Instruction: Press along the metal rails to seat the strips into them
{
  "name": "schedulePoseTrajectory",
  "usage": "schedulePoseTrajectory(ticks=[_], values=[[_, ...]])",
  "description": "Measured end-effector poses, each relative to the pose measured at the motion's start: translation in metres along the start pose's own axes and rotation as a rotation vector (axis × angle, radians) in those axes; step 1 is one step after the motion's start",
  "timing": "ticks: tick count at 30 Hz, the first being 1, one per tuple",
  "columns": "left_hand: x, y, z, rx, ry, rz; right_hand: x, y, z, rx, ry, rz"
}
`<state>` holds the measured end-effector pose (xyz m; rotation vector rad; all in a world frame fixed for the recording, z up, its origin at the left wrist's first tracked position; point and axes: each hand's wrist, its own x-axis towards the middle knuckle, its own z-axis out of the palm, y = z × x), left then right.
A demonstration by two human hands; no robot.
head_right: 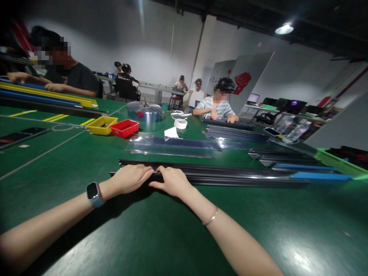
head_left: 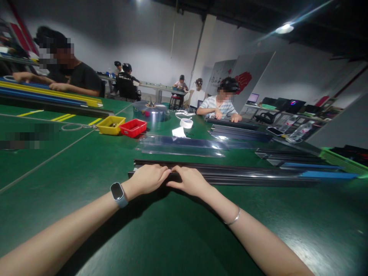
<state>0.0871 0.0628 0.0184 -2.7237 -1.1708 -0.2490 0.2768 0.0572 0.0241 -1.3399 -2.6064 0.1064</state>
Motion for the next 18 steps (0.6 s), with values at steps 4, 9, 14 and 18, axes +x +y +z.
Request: schedulePoseTrajectory(ticks=[4, 9, 14, 18], values=[[0.0003, 0.0014, -0.0007, 0.003, 0.013, -0.007, -0.0002, -0.0002, -0.0010, 0.001, -0.003, 0.020], [0.0006, 0.0019, 0.0005, 0.014, 0.009, 0.013, 0.0008, 0.0012, 0.0022, -0.018, 0.007, 0.014], [0.0001, 0.0015, 0.0005, 0.026, 0.025, 0.022, 0.0001, 0.0010, 0.0048, -0.003, 0.051, 0.025], [0.0004, 0.0017, -0.0005, 0.014, 0.048, -0.004, -0.0002, -0.0016, 0.0029, -0.067, 0.017, 0.048]])
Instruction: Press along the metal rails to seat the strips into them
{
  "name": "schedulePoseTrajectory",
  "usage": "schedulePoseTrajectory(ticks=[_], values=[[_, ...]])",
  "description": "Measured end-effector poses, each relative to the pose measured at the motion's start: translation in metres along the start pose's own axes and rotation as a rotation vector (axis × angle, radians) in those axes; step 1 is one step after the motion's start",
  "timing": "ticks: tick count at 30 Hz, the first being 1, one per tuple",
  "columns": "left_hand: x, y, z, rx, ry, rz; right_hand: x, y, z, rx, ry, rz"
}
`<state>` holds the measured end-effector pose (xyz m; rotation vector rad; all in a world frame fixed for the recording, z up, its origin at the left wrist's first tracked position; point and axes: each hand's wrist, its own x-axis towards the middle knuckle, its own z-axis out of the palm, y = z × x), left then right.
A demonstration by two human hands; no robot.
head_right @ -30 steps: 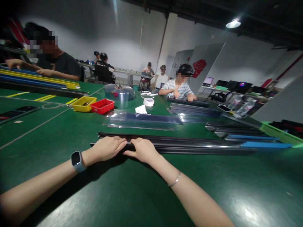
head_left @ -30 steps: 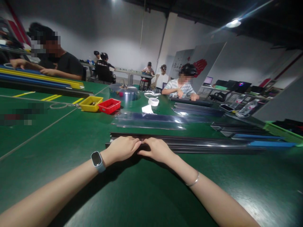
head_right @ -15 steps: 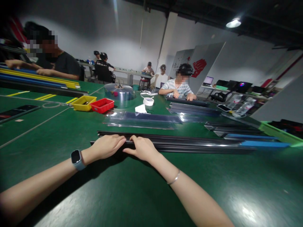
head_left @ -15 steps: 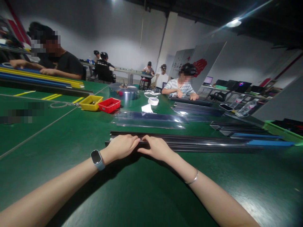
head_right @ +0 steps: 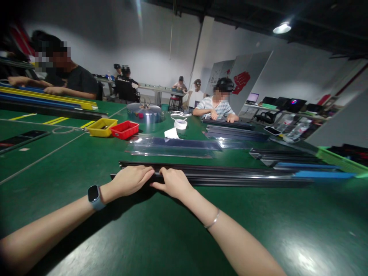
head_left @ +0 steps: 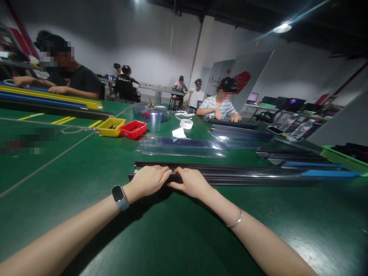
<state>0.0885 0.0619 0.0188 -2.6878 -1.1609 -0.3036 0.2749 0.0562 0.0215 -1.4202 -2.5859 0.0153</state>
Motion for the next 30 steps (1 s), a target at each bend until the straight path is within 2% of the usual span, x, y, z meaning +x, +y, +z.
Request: schedulePoseTrajectory(ticks=[17, 25, 30], values=[[0.008, -0.001, 0.000, -0.073, -0.033, 0.066, 0.001, 0.004, -0.010, -0.025, -0.027, 0.016], [0.009, -0.001, 0.000, -0.043, 0.001, 0.003, 0.003, 0.004, -0.009, -0.002, -0.040, 0.015], [0.009, 0.000, -0.001, -0.007, -0.017, 0.068, 0.003, 0.003, -0.013, 0.005, -0.039, 0.019]])
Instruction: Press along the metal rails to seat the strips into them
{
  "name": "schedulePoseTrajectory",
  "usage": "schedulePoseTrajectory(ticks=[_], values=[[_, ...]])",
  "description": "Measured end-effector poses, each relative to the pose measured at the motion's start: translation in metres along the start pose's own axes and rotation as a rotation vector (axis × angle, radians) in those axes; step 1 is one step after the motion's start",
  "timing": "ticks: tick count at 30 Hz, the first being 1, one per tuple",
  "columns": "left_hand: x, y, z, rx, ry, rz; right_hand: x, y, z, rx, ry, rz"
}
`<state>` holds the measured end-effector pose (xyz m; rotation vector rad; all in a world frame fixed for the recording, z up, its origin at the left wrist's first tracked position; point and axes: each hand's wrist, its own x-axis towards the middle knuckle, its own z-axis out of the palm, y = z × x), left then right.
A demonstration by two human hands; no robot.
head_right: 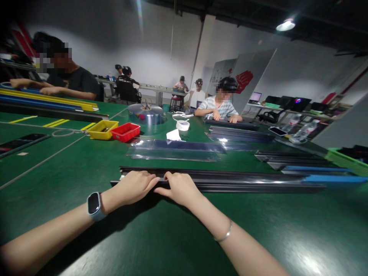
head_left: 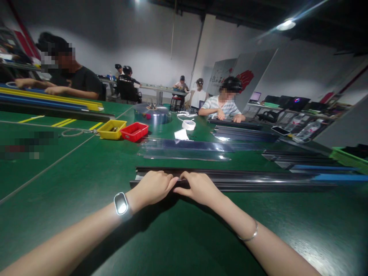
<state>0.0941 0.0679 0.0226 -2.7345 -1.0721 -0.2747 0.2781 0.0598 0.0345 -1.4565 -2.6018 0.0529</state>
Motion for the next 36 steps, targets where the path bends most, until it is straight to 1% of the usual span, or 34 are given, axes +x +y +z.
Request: schedulePoseTrajectory(ticks=[9, 19, 28, 36], values=[[0.0001, -0.0013, -0.0017, 0.032, -0.009, -0.014, 0.0001, 0.0014, 0.0010, -0.008, -0.004, -0.007], [0.0001, -0.0010, -0.0004, 0.039, -0.007, -0.013, -0.0016, 0.0038, -0.0006, -0.080, -0.017, 0.009], [0.0019, -0.0015, -0.0008, 0.034, 0.016, -0.061, -0.0022, 0.0030, -0.0006, -0.121, -0.034, 0.037], [0.0014, -0.0021, -0.0008, 0.016, -0.015, -0.027, -0.0029, 0.0006, -0.0045, -0.121, -0.032, 0.042]])
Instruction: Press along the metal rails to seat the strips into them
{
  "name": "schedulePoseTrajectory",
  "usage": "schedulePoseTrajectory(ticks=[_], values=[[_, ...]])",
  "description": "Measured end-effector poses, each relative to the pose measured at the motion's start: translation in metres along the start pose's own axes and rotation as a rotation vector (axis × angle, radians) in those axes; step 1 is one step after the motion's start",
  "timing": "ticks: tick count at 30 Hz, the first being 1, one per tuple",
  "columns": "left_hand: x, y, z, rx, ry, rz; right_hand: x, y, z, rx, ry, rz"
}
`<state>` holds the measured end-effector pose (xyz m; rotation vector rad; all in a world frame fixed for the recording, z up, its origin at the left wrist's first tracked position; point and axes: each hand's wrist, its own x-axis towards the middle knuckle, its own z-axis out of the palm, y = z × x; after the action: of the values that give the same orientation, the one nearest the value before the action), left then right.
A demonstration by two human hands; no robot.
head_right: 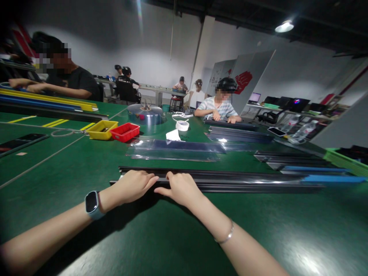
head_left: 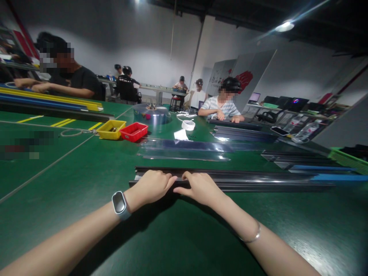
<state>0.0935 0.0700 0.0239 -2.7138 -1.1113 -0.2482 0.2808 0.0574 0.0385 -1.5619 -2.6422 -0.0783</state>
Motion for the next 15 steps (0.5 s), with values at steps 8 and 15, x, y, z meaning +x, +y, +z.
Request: schedulePoseTrajectory(ticks=[8, 15], values=[[0.0002, -0.0026, 0.0001, -0.009, -0.013, 0.009, 0.0016, 0.0020, 0.0038, -0.007, 0.001, -0.005], [0.0001, -0.0031, 0.0010, 0.031, -0.006, 0.039, -0.0002, 0.0046, 0.0033, -0.050, 0.014, -0.002]])
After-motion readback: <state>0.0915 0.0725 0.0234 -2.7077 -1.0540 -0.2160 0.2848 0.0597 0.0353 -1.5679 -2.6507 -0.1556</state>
